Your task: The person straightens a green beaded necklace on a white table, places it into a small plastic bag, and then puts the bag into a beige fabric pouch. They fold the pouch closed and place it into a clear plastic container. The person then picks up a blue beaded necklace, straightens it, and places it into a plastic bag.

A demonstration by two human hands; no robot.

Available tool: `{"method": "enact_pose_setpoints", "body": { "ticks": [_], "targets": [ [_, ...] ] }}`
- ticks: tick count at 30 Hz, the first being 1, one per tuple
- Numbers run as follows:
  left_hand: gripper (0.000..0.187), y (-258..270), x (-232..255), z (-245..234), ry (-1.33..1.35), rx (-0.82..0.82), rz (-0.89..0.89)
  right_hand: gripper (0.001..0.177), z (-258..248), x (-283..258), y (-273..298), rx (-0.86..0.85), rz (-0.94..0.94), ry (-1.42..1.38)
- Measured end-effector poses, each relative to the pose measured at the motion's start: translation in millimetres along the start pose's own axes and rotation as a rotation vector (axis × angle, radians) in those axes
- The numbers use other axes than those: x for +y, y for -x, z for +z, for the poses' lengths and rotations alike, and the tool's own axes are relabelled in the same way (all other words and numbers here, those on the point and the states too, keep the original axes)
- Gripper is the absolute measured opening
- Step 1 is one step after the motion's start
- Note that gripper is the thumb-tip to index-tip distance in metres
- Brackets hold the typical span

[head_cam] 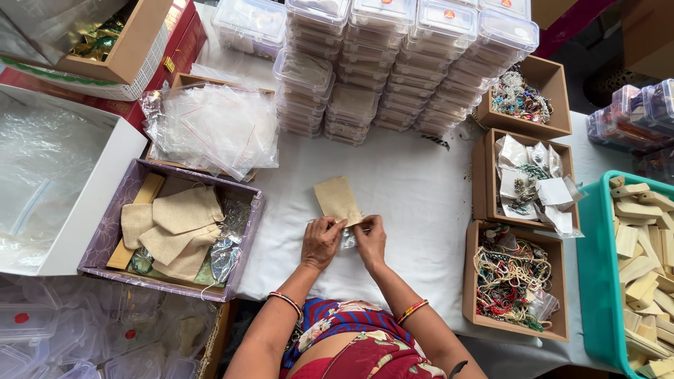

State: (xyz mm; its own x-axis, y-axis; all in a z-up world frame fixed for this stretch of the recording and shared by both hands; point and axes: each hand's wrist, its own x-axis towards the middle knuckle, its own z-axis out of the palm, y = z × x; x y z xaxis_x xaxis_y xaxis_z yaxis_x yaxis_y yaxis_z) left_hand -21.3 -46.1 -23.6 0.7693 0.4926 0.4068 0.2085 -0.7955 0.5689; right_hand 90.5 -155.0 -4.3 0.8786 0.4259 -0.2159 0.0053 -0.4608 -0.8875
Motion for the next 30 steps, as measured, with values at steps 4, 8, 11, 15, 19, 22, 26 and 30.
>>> {"method": "enact_pose_setpoints", "body": {
  "ticks": [4,8,11,15,19,22,26,30],
  "targets": [
    [0.036,2.2,-2.2,2.1,0.020,-0.035,0.009,0.039,0.4,-3.2,2.1,0.060,0.136,-0.070],
    [0.039,0.6,0.0,2.2,0.040,-0.022,-0.021,0.055,-4.9,-9.3,9.7,0.018,0.100,-0.168],
    [0.042,-1.3,1.5,-3.6,0.028,-0.015,-0.027,0.061,-9.3,-18.0,18.2,-0.022,0.195,-0.167],
    [0.044,0.3,0.4,0.1,-0.007,-0.054,-0.014,0.050,-7.9,-3.6,14.7,-0.045,0.126,-0.082],
    [0.043,0.4,1.5,-2.8,-0.022,-0.063,-0.016,0.040,1.2,8.4,2.0,-0.028,0.010,-0.155],
    [0.042,0.1,0.7,-3.2,-0.009,-0.062,-0.022,0.043,3.7,11.7,5.4,-0.003,0.050,-0.262],
    [0.041,0.2,2.0,-4.6,0.026,-0.049,-0.017,0.052,7.4,20.1,2.2,0.030,0.104,-0.339],
    [0.040,-0.4,0.6,-3.7,0.050,-0.043,-0.019,0.054,19.7,15.5,-17.9,0.096,0.119,-0.359]
  ]
}}
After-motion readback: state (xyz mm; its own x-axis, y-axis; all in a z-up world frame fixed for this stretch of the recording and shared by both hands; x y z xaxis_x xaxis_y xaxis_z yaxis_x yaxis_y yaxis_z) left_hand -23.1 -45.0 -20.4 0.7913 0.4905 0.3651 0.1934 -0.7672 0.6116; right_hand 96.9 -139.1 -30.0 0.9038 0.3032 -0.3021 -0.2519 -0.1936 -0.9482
